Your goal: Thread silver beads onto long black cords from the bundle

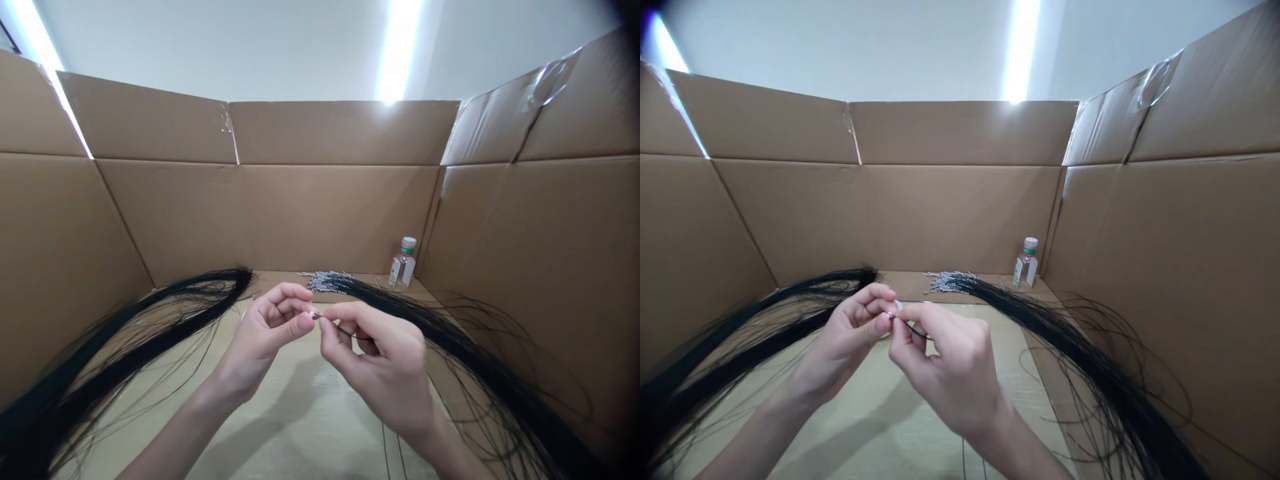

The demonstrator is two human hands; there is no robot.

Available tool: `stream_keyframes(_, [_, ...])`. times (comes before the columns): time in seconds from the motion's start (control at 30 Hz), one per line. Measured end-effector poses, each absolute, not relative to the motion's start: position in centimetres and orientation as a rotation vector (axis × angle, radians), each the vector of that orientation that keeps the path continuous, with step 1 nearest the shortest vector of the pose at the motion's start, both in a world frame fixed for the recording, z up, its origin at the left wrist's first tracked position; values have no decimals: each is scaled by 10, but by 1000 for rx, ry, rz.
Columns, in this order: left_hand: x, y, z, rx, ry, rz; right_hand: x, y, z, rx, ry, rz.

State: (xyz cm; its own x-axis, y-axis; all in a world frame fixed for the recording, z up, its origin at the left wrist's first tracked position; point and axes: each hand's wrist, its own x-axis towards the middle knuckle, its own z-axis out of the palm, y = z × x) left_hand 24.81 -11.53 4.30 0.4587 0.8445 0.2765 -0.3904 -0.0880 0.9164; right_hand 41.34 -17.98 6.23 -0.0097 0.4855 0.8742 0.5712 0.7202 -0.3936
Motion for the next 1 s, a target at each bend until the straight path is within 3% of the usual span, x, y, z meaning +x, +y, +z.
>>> stream_keyframes(1.0, [247, -116, 44, 1278, 472, 1124, 413, -178, 60, -855, -1625, -123])
